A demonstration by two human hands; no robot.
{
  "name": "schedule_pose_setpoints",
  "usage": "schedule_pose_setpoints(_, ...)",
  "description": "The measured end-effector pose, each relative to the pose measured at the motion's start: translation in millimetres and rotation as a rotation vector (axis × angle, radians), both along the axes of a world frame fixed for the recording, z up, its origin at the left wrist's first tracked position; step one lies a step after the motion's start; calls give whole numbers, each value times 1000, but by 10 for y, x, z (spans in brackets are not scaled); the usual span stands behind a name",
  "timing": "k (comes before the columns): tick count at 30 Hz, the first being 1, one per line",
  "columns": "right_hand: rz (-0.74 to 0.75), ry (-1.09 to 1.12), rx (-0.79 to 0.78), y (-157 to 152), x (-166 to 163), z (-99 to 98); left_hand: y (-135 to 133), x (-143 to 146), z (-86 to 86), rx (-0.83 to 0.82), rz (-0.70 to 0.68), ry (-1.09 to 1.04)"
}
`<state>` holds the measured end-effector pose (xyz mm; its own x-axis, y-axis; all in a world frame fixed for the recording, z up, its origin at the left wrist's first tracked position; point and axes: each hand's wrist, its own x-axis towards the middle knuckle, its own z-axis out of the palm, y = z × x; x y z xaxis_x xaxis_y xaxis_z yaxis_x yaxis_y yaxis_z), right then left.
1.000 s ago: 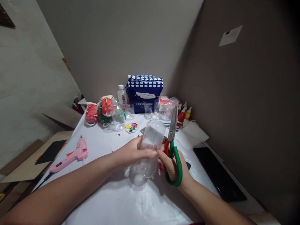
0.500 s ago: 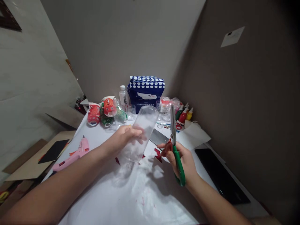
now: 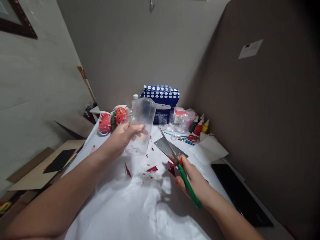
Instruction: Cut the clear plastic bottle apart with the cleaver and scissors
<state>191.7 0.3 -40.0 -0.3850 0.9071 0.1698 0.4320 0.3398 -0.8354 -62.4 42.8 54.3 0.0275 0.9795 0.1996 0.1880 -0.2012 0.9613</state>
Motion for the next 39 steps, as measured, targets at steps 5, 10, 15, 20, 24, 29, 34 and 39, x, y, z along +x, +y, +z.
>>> schedule_pose_setpoints(5, -21, -25, -6, 29, -46, 61, -38, -47, 35, 45, -24, -4)
schedule_pose_setpoints(10, -160, -7, -7, 115, -31, 74, -92, -39, 104, 51, -21, -11)
schedule_pose_setpoints(15, -102, -48, 107, 131, 53, 51, -146, -35, 169, 50, -52, -4)
schedule_pose_setpoints(20, -51, -217, 104, 2, 67, 174, -153, -83, 179, 77, -76, -32)
schedule_pose_setpoints(24, 6, -262, 38, -23, 84, 248, -161, -109, 181, 81, -72, -54)
schedule_pose_setpoints(29, 2, -304, 28, 18, 164, 344, -191, -99, 172, 71, -85, 36)
schedule_pose_setpoints(34, 70, -344, -23, -15, 162, 579, -232, -76, 165, 104, -92, 122)
schedule_pose_setpoints(39, 76, -409, -88, 2, 143, 733, -248, -79, 186, 134, -111, 145)
